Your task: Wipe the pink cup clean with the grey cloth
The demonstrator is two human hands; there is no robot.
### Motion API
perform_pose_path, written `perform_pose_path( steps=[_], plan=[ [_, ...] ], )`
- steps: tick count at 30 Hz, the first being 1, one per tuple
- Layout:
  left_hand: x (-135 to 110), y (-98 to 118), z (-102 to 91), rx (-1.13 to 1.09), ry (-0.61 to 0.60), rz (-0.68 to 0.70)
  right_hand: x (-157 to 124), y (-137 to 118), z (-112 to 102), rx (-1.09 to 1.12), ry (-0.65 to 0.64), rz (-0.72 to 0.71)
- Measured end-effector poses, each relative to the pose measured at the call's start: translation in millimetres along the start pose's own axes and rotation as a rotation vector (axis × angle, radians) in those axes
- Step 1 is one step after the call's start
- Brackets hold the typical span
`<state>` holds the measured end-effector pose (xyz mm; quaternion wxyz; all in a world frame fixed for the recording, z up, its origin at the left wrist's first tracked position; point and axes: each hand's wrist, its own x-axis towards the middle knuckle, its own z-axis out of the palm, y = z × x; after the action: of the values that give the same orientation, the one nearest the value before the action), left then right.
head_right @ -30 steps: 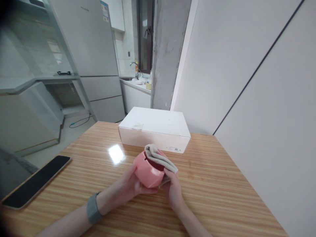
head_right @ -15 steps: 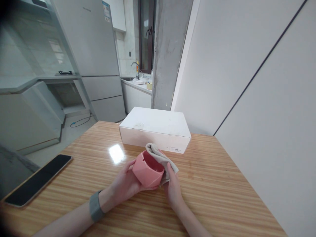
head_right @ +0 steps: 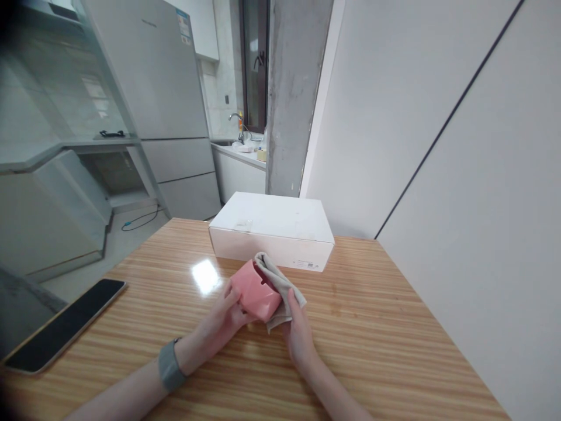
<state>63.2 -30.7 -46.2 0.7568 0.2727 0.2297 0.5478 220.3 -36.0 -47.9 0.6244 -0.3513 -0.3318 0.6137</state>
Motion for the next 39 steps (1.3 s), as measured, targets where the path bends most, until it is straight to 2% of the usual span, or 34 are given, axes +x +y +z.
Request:
perform_pose_path(
  steps=[10, 15, 17, 22, 25, 30, 34, 36, 39],
  plan=[
    [-5, 3, 6.9, 0.078, -0.139, -0.101, -1, -9, 10, 0.009, -0.046, 0.009],
    [1, 6, 6.0, -0.037, -0.104, -0.290, -1, -18, 14, 0.028, -0.054, 0.013],
    [4, 7, 4.4, -0.055, -0.080, -0.307, -1, -20, 14, 0.031, -0.044, 0.025],
    [4, 5, 1.5, -0.076, -0.075, -0.255, -4, -22, 14, 0.024, -0.055, 0.043],
    [4, 3, 0.6, -0.050, -0.058, -0.194, -5, -18, 12, 0.047, -0.005, 0.056],
    [1, 4, 5.6, 0.046, 0.001, -0.024, -6, -9, 10, 0.095, 0.008, 0.062],
    [-2, 6, 15.0, 0.121, 0.096, 0.106, -6, -5, 7, 0.095, 0.039, 0.084],
    [-3, 6, 18.3, 0.104, 0.107, 0.105, -6, -4, 6, 0.096, 0.053, 0.066],
    [-4, 3, 18.0, 0.040, 0.047, 0.042, -5, -6, 7, 0.089, 0.017, 0.039]
  ],
)
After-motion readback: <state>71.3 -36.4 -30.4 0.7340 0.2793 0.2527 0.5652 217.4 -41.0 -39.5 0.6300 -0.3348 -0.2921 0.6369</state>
